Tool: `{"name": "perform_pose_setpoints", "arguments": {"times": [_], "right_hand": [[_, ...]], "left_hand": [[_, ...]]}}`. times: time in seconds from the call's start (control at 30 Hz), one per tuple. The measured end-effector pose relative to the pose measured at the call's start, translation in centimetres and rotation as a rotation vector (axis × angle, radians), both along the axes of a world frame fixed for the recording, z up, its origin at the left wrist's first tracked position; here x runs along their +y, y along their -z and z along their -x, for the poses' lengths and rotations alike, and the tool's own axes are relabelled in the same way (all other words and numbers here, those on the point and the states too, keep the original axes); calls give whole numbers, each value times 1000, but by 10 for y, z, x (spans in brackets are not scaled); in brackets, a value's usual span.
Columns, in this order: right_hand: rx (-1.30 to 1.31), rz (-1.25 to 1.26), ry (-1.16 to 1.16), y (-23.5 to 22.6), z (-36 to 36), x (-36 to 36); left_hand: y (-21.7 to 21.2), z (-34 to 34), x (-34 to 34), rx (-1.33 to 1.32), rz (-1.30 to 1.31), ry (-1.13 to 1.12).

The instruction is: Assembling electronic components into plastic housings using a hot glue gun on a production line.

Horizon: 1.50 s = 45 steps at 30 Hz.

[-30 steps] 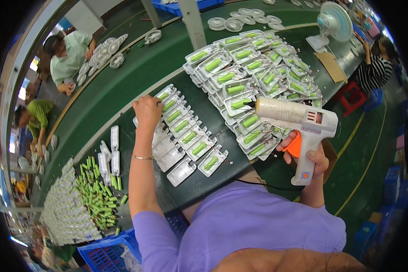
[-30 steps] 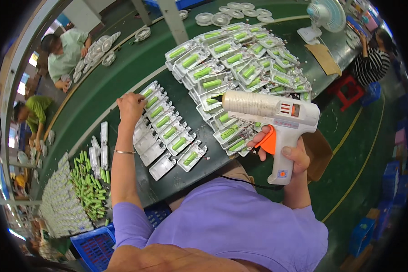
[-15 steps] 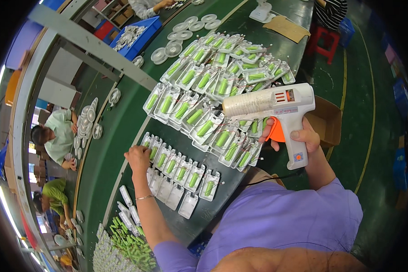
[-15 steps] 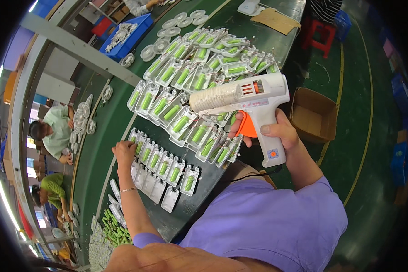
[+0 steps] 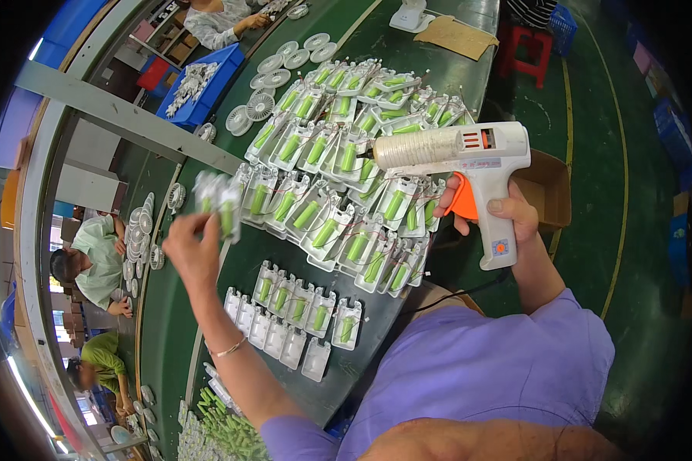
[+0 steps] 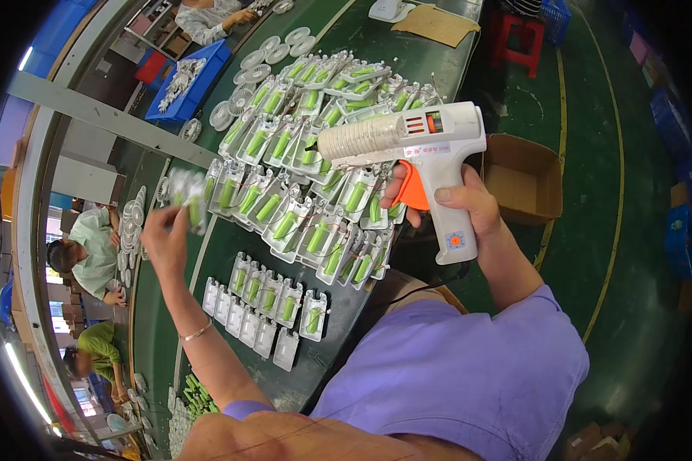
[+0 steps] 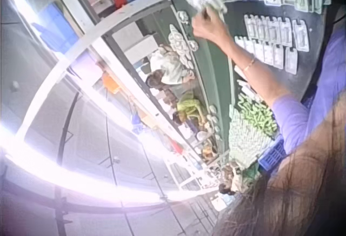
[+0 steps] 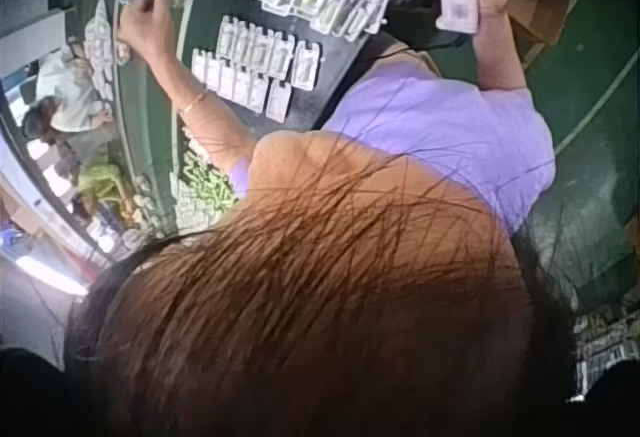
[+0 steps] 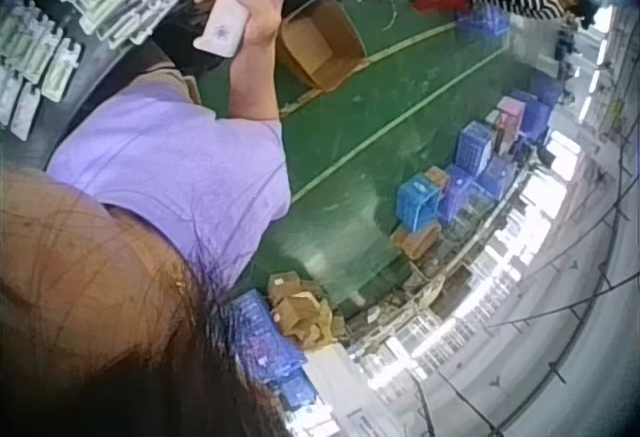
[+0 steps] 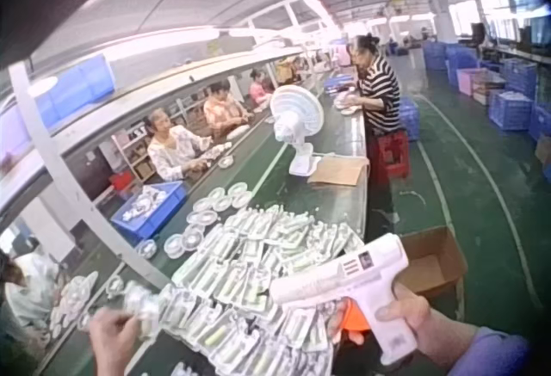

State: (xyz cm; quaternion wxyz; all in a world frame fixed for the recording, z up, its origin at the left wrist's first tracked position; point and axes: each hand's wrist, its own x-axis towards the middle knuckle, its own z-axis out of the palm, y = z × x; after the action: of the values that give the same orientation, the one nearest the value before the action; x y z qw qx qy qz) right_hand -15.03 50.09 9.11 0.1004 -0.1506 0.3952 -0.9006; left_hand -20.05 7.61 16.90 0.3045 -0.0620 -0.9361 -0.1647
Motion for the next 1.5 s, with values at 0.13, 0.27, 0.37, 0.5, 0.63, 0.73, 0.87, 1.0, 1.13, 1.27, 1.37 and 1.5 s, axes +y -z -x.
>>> {"name": "perform_pose_setpoints", "arguments": {"times": [0.13, 0.27, 0.37, 0.5, 0.63, 0.73, 0.87, 1.0, 1.13, 1.27, 1.37, 1.5], "right_hand": [[12, 5, -5, 7, 0, 5], [-31, -25, 78, 7, -12, 19], [-61, -74, 138, 10, -14, 28], [-73, -93, 159, 12, -8, 28], [-42, -125, 182, 9, -12, 32], [-43, -120, 102, 7, -3, 17], [-21, -109, -19, 15, 7, 0], [-12, -165, 21, 8, -1, -9], [-15, -102, -4, 0, -11, -9], [-43, -112, 27, -3, -12, -8], [-26, -66, -1, 4, -9, 0], [-19, -25, 27, 4, -6, 6]], "left_hand": [[1, 44, 88, 17, 234, 143], [23, 78, 115, -33, 403, 108], [35, 87, 120, -46, 398, 74], [24, 63, 98, 35, 297, 65], [-2, -1, 45, -145, 225, -36], [29, -61, -31, -505, 220, -150], [71, -113, -42, -743, 179, -123], [92, -117, -22, -565, 184, -153], [113, -113, -34, -493, 285, -134], [125, -111, -43, -532, 207, -128], [128, -109, -46, -501, 140, -83], [115, -107, -56, -481, -44, -136]]}}
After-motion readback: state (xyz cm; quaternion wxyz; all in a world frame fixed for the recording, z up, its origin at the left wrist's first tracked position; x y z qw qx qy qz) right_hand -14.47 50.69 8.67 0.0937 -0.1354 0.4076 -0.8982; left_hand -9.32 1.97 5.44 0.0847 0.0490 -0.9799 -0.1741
